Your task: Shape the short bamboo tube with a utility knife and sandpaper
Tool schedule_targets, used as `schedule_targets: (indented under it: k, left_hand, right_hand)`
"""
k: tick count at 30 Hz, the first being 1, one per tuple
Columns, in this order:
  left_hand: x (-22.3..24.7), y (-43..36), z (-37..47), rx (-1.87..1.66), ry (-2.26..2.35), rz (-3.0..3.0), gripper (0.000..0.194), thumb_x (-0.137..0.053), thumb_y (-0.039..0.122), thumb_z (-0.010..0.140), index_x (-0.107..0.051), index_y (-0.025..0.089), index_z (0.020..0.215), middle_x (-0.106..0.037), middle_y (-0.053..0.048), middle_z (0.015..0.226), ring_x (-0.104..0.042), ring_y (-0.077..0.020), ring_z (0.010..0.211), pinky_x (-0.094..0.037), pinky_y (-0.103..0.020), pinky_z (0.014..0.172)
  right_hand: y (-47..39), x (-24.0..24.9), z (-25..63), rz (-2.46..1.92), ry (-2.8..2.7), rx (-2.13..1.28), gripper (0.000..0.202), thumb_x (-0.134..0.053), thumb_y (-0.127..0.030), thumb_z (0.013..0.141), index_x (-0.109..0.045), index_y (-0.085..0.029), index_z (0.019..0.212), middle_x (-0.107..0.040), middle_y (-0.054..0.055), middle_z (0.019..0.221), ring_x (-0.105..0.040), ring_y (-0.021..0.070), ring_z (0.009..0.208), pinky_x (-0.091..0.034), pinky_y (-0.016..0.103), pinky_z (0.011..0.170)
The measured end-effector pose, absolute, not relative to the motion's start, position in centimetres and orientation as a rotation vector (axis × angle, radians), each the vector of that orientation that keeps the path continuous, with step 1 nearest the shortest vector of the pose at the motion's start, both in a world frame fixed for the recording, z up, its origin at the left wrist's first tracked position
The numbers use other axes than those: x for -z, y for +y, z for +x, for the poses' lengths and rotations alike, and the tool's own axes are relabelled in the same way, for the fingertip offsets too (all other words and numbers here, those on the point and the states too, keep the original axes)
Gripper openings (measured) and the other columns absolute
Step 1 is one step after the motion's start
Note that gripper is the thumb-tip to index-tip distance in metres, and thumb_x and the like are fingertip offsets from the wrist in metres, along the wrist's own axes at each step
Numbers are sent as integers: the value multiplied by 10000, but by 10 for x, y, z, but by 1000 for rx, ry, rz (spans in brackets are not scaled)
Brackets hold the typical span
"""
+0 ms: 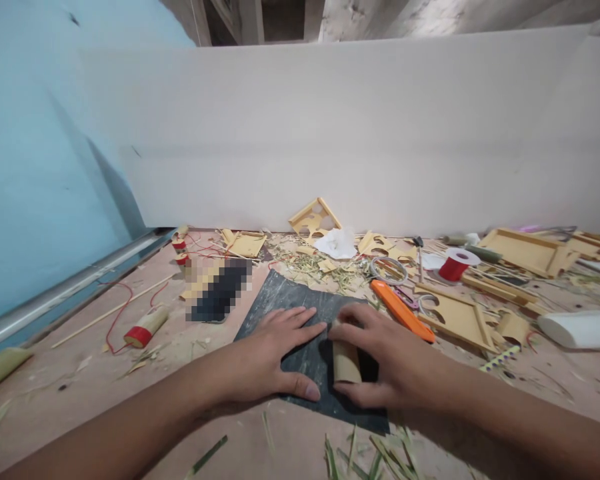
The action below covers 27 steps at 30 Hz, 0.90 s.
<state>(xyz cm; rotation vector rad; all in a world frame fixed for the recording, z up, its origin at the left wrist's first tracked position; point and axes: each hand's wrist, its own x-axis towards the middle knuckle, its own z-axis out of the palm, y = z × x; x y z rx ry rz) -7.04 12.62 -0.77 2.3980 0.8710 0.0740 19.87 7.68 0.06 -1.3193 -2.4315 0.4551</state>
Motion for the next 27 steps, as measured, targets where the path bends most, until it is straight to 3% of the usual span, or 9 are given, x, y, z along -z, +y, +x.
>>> schedule_targets:
  k: [7,10,14,19,23,27]
  left_hand:
    - [8,127,-70,-42,868,2409,956,-739,754,817,-375,366,1611,-206,-72,1733,-133,-383,1597,-120,-616,1268]
    - [6,126,-70,-27,882,2407,967,-741,754,815,-373,354,1614,-204,-78,1733,-133,-383,1596,-122,-608,1270]
    - [6,126,-70,-56,876,2405,930,-738,750,822,-394,376,1601,-202,-66,1733,-132,-383,1596,-122,-610,1269]
    - [7,126,-69,-56,877,2401,963,-758,746,805,-394,352,1605,-227,-92,1724,-151,-390,1592,-124,-616,1267]
    - [7,125,-69,-51,889,2409,930,-742,741,825,-393,369,1602,-208,-52,1732,-137,-381,1596,-125,-602,1273]
    - [5,125,-69,-23,882,2407,963,-770,717,817,-383,333,1611,-209,-80,1729,-138,-376,1597,-104,-605,1275]
  right_hand:
    - [72,-1,192,-1418,-2385,-394,346,-747,-410,854,-678,-220,1135,-581,130,1238,-603,298,1075,-519,450,927]
    - [69,-2,189,-1325,-2476,-448,448,-796,-406,793,-659,-219,1177,-598,113,1184,-606,302,1061,-520,442,911]
    - [71,-1,190,-1578,-2297,-297,511,-745,-436,836,-599,-188,1258,-589,123,1137,-606,316,1025,-509,470,888]
    - [71,2,191,-1320,-2442,-457,627,-819,-411,735,-578,-220,1282,-591,84,1120,-604,290,1007,-511,420,874]
    - [75,2,195,-1554,-2282,-289,462,-756,-430,822,-590,-194,1182,-571,101,1098,-593,288,979,-504,437,861]
    - [73,-1,193,-1376,-2451,-405,452,-806,-426,752,-612,-212,1100,-568,70,1056,-592,273,958,-509,402,824]
